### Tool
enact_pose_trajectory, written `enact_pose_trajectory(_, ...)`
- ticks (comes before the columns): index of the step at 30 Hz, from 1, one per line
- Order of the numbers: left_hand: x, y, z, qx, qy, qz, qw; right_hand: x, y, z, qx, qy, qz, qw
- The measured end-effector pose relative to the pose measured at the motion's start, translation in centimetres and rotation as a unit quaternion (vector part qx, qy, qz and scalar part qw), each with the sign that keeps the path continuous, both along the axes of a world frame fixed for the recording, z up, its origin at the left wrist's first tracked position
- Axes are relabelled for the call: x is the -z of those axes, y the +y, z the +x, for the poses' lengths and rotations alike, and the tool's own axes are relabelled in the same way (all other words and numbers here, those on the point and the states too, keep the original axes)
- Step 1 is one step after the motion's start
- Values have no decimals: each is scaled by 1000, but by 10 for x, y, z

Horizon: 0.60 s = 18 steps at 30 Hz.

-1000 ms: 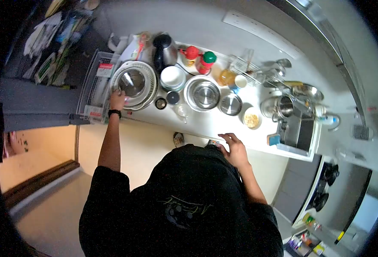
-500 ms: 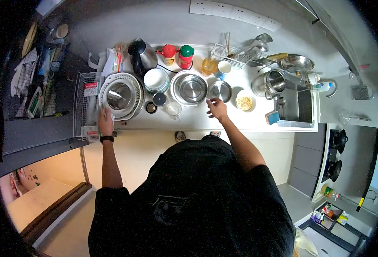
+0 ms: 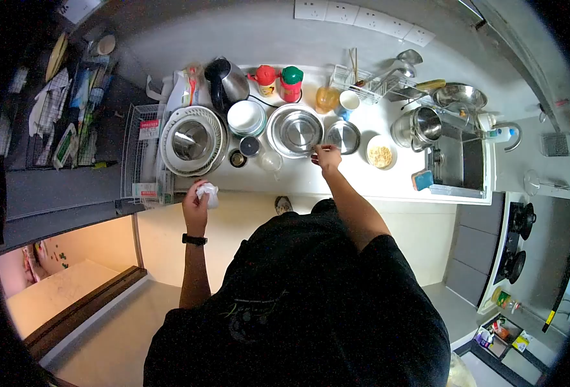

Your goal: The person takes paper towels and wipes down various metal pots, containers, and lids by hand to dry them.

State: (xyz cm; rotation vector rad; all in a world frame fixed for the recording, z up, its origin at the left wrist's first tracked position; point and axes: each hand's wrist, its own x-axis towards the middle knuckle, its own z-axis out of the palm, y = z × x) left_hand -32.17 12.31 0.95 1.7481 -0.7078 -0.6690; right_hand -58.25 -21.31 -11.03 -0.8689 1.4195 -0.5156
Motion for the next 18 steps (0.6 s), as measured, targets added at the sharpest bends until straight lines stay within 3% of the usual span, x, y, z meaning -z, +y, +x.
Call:
enact_pose_trajectory(3,-12,-18,-11,-16,10,-63,998,-7,-4,8,32,34,14,999)
enact_pose_trajectory(7,-22,-29,-25,-8,64,-48,997,-4,-8,3,44,-1,13,999)
enact_pose_trajectory(18,-3,-53,-94,30,55,-7,998,-32,-26,-57,15,-5,-51,999)
